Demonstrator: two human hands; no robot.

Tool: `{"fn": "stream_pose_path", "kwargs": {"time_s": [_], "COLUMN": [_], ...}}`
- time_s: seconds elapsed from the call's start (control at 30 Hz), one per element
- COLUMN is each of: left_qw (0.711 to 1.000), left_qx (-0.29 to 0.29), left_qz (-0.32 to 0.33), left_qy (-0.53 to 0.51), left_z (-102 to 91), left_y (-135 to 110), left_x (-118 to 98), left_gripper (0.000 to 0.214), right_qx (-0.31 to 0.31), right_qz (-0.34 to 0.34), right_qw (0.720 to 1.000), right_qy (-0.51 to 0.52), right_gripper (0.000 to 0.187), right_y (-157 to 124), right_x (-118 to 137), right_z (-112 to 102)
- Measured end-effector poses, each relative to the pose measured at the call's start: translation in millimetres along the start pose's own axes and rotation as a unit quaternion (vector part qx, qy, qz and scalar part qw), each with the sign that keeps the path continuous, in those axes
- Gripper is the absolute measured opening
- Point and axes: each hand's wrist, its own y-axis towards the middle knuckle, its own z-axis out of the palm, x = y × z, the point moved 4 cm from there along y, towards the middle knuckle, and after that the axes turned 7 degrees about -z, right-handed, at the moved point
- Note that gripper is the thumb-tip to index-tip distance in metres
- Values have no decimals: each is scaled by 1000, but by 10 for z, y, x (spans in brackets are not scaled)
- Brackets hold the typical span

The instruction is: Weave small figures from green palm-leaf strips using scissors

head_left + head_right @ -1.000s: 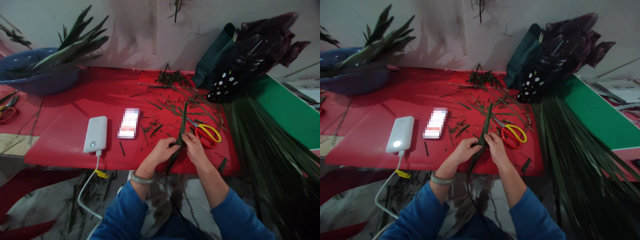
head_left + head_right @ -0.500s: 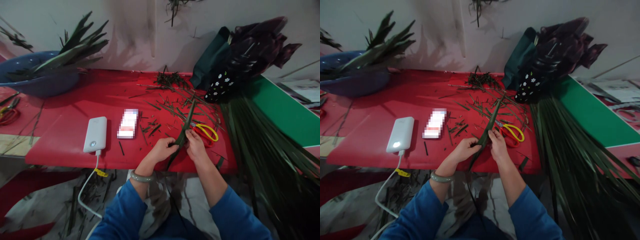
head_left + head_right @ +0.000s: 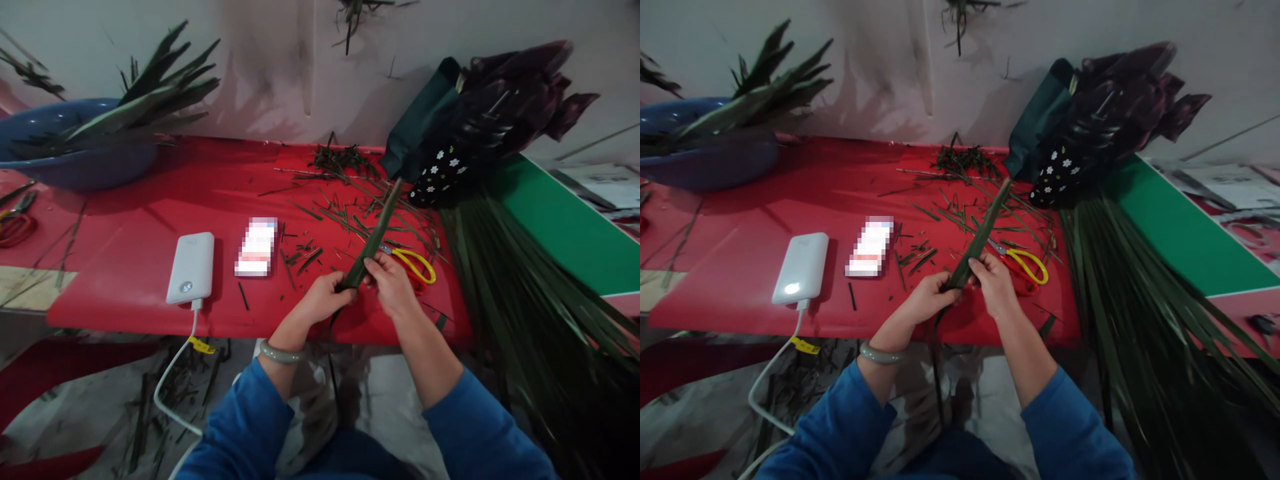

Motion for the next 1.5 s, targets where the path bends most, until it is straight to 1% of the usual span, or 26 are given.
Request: {"fn": "stream_pose_path", "kwargs": {"time_s": [0.07,0.13,0.2,0.27,0.33,0.43,0.6,0.73,0.87,0.93,1.0,1.07,1.13,1.33,1.5], "left_qw": [1000,1000,999,999,997,992,977,971,967,963,961,960,961,969,967], "left_qx": [15,23,27,24,26,38,84,75,86,96,108,121,131,122,113], "left_qz": [-7,-10,-9,-6,-9,-22,-44,-61,-67,-64,-56,-52,-47,-35,-46], "left_qy": [5,-1,-20,-47,-78,-120,-190,-217,-230,-243,-249,-248,-239,-214,-225], "left_z": [6,0,-11,-24,-30,-28,-7,-9,-2,-3,-5,-3,3,-1,-15], "left_y": [-5,-10,-12,-13,-17,-41,-95,-93,-111,-133,-151,-155,-145,-113,-127], "left_x": [2,5,7,9,12,10,-8,8,-12,-34,-53,-57,-50,-22,-22], "left_gripper": [14,20,25,26,26,27,28,27,28,28,27,26,26,26,23], "right_qx": [-16,-37,-56,-63,-55,-44,-44,-37,-52,-68,-98,-129,-148,-151,-190], "right_qz": [-39,-69,-99,-127,-135,-119,-99,-53,-43,-39,-38,-38,-31,-12,-11], "right_qw": [999,997,993,989,988,989,991,995,996,995,993,989,986,983,977], "right_qy": [6,2,-11,-32,-53,-72,-76,-73,-67,-61,-60,-65,-74,-99,-99], "right_gripper": [18,16,16,15,14,14,11,12,13,12,11,10,8,8,5], "right_y": [81,160,229,282,324,367,389,383,417,472,547,625,684,738,789], "right_x": [187,394,601,776,883,930,914,838,716,629,537,446,353,129,110], "right_z": [-51,-129,-216,-289,-338,-380,-407,-401,-414,-445,-503,-571,-624,-675,-830]}}
